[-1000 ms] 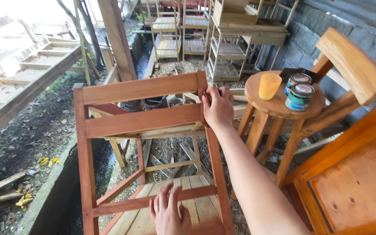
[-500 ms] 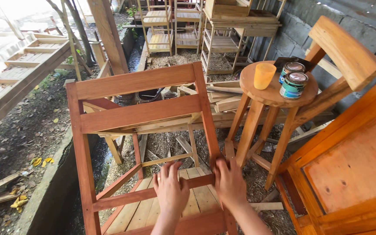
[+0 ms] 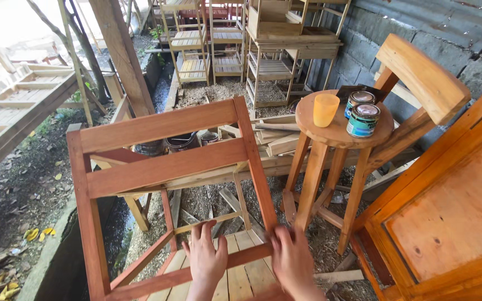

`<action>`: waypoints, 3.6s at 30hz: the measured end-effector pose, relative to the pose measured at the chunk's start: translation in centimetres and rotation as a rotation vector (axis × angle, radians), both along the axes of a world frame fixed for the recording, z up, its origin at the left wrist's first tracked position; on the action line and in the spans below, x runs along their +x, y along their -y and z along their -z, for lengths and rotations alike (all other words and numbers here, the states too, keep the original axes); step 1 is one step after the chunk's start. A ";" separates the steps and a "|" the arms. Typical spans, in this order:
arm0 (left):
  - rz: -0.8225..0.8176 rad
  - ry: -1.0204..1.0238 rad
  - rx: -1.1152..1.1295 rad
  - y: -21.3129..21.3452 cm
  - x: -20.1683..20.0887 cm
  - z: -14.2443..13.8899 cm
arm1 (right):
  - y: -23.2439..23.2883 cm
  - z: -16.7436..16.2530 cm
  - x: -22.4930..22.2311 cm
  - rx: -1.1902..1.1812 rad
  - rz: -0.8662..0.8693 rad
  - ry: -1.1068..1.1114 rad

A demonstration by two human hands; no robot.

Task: The person wipes the surfaces of a wooden chair with a cloth, moving around the chair to clean different sides and sections. The person uses a cloth to wipe the chair's frame and seat slats.

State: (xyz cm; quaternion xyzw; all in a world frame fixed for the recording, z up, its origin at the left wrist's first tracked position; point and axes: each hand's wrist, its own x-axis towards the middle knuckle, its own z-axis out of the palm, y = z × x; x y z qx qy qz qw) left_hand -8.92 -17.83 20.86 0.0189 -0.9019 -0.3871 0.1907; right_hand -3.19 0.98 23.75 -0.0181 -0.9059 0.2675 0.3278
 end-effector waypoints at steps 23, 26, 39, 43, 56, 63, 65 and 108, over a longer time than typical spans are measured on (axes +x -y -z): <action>0.143 0.074 -0.362 -0.3 -5.0 -6.5 | 2.7 -13.5 -22.1 0.157 0.026 -0.010; 0.138 0.107 -0.460 -0.4 -7.3 -9.4 | 1.9 -11.3 -18.9 0.125 -0.008 0.023; 0.161 0.044 -0.431 -2.3 -3.5 -5.8 | -2.1 5.4 0.3 -0.056 0.010 0.069; 0.165 -0.016 -0.369 -2.8 -0.9 -3.3 | -3.5 9.6 5.6 -0.046 0.023 0.129; 0.157 0.058 -0.336 -3.1 2.7 -3.9 | 1.0 -4.6 -7.3 0.099 0.018 -0.154; 0.099 0.091 -0.303 -4.3 2.3 -3.9 | 1.6 -9.6 -13.7 0.112 -0.011 0.042; 0.069 0.095 -0.300 -4.4 3.4 -2.9 | 1.4 -8.2 -12.7 0.104 -0.046 -0.022; 0.171 0.185 -0.264 -8.9 35.8 18.2 | -4.7 21.9 33.9 0.049 -0.088 0.198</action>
